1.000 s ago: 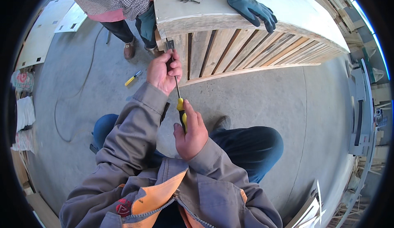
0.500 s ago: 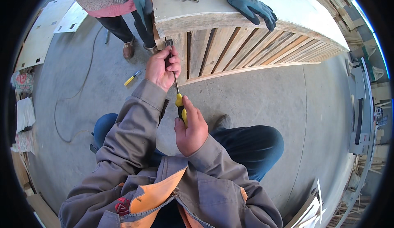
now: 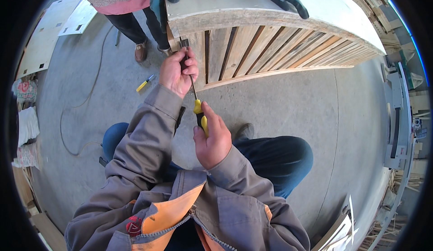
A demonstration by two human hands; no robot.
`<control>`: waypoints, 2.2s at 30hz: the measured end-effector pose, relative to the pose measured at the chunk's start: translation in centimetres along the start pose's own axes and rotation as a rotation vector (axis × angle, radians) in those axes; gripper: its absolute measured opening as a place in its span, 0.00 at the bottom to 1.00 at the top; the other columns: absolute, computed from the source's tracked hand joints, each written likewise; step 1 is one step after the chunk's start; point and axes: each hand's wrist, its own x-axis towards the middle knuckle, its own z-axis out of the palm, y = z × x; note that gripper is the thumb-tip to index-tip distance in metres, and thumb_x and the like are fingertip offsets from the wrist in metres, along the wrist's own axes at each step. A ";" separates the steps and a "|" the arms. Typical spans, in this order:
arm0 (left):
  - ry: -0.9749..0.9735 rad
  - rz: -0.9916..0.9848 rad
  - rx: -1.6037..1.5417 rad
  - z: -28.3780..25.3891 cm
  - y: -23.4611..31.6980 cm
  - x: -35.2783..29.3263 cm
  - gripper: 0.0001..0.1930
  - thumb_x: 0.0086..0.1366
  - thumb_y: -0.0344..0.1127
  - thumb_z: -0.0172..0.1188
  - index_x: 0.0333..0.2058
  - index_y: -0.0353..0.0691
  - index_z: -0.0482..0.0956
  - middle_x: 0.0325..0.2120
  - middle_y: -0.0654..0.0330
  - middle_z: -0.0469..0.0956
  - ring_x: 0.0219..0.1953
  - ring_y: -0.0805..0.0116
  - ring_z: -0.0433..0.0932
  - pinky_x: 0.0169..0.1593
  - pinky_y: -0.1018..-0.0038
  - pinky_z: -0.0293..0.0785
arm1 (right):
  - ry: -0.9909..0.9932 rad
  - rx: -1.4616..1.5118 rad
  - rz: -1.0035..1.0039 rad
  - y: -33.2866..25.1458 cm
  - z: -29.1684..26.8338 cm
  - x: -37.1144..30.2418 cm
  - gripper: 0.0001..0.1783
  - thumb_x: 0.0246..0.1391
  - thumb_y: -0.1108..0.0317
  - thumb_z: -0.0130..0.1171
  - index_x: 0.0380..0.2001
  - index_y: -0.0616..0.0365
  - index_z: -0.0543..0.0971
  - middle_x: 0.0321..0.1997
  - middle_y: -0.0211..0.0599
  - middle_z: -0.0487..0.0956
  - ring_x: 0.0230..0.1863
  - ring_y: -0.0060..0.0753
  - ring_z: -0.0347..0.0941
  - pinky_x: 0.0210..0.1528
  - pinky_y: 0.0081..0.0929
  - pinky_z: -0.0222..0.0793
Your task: The person sits on a small stool and uses a screwdriver to fasten screws into a metal bracket attached to a wooden structure. Another person assists by holding the structure steady.
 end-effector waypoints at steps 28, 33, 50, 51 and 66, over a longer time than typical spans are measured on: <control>-0.100 -0.008 -0.138 0.5 -0.2 0.8 0.10 0.75 0.35 0.46 0.41 0.36 0.74 0.25 0.66 0.72 0.21 0.78 0.65 0.21 0.83 0.59 | -0.181 1.381 0.712 -1.4 -3.8 1.9 0.31 0.61 0.72 0.52 0.68 0.53 0.63 0.46 0.46 0.75 0.24 0.26 0.65 0.18 0.18 0.58; -0.121 -0.007 -0.137 0.9 -0.5 0.4 0.12 0.76 0.38 0.47 0.47 0.38 0.75 0.25 0.66 0.72 0.21 0.78 0.65 0.21 0.82 0.60 | -0.228 1.549 0.691 -0.2 -3.6 1.7 0.28 0.63 0.70 0.51 0.66 0.52 0.64 0.47 0.45 0.74 0.24 0.26 0.64 0.18 0.18 0.59; -0.099 -0.018 -0.104 1.5 -1.2 0.3 0.09 0.76 0.38 0.46 0.44 0.44 0.74 0.21 0.69 0.67 0.17 0.79 0.59 0.17 0.81 0.54 | -0.002 -0.524 -0.098 -4.7 -2.8 -0.1 0.37 0.49 0.76 0.60 0.65 0.57 0.66 0.45 0.53 0.76 0.35 0.53 0.78 0.37 0.38 0.77; -0.097 -0.016 -0.110 1.6 -1.1 0.2 0.09 0.76 0.38 0.46 0.44 0.44 0.74 0.22 0.69 0.67 0.17 0.79 0.59 0.17 0.81 0.54 | -0.015 -0.575 -0.077 -4.9 -2.8 0.0 0.37 0.48 0.77 0.60 0.65 0.57 0.67 0.45 0.53 0.77 0.35 0.55 0.79 0.37 0.38 0.78; -0.151 -0.005 -0.012 1.3 0.1 -0.5 0.12 0.72 0.36 0.49 0.48 0.39 0.75 0.23 0.69 0.71 0.17 0.81 0.61 0.18 0.81 0.56 | 0.047 -0.356 -0.079 -3.9 -1.3 -0.1 0.35 0.50 0.77 0.57 0.65 0.60 0.67 0.39 0.55 0.79 0.34 0.55 0.80 0.36 0.39 0.78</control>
